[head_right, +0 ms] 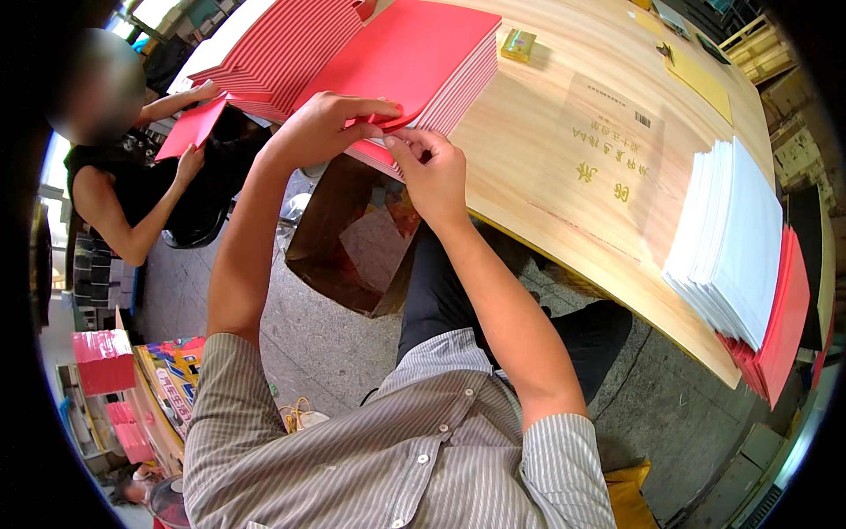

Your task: The person inserts white paper sheets into clear plastic sleeves and then places them into red paper envelopes. The person handles the items one at a time, repeating the process of inserting and enclosing the papers throughout the clip.

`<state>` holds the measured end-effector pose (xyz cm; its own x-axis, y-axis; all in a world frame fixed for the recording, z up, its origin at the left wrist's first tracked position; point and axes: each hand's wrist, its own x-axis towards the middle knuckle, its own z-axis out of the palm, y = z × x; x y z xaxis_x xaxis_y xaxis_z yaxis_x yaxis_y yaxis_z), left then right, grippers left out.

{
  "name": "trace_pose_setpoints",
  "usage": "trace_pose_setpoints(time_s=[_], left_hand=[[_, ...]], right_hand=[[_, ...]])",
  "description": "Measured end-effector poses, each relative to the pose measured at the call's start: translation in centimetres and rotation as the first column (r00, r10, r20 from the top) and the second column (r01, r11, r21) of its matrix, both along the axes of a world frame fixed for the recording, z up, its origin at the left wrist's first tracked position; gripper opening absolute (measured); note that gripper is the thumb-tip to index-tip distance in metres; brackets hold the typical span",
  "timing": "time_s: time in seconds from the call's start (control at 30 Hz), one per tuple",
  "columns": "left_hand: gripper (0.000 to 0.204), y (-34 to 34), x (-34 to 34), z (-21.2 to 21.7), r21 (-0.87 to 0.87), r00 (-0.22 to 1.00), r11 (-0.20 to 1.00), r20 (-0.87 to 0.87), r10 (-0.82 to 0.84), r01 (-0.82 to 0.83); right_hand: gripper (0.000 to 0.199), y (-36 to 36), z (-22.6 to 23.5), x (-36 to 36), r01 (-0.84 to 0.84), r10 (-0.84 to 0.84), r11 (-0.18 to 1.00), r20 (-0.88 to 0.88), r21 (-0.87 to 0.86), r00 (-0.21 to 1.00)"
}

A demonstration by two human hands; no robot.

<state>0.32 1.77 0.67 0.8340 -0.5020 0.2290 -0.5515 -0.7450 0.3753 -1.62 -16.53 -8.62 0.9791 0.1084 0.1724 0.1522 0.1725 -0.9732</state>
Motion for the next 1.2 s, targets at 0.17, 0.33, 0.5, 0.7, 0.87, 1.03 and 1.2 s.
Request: trace_pose_setpoints(time_s=[0.17,0.33,0.5,0.7,0.87,1.03,1.2], left_hand=[[0.03,0.1,-0.1,-0.3,0.008,1.0,1.0,0.004,0.023,-0.023],[0.031,0.0,-0.2,0.1,0.04,0.996,0.997,-0.056,0.062,-0.06],[0.035,-0.3,-0.3,0.5,0.08,0.988,0.992,-0.11,0.109,-0.1],[0.029,0.1,0.0,-0.3,-0.035,1.0,0.999,0.011,0.013,-0.013],[0.029,0.1,-0.2,-0.5,-0.059,0.999,0.998,0.036,0.023,-0.021],[0.029,0.1,-0.2,-0.3,-0.009,0.999,0.999,0.001,0.048,-0.048],[0.036,-0.9,-0.9,0.7,0.061,0.983,0.988,-0.114,0.147,-0.141]], right_hand=[[0.023,0.0,0.4,-0.1,-0.018,0.024,0.997,-0.069,0.081,0.997],[0.022,0.1,0.4,0.1,-0.032,0.05,0.989,-0.126,0.143,0.991],[0.021,-0.1,0.5,0.2,-0.043,0.068,0.987,-0.158,0.154,0.985],[0.019,0.0,0.3,0.3,-0.047,0.065,0.989,-0.123,0.142,0.99],[0.017,0.2,0.5,0.3,-0.037,0.043,0.995,-0.076,0.088,0.996],[0.017,0.2,0.3,0.4,-0.02,0.022,0.999,-0.06,0.034,0.998],[0.018,0.1,0.1,0.4,-0.021,0.026,0.998,-0.09,0.061,0.996]])
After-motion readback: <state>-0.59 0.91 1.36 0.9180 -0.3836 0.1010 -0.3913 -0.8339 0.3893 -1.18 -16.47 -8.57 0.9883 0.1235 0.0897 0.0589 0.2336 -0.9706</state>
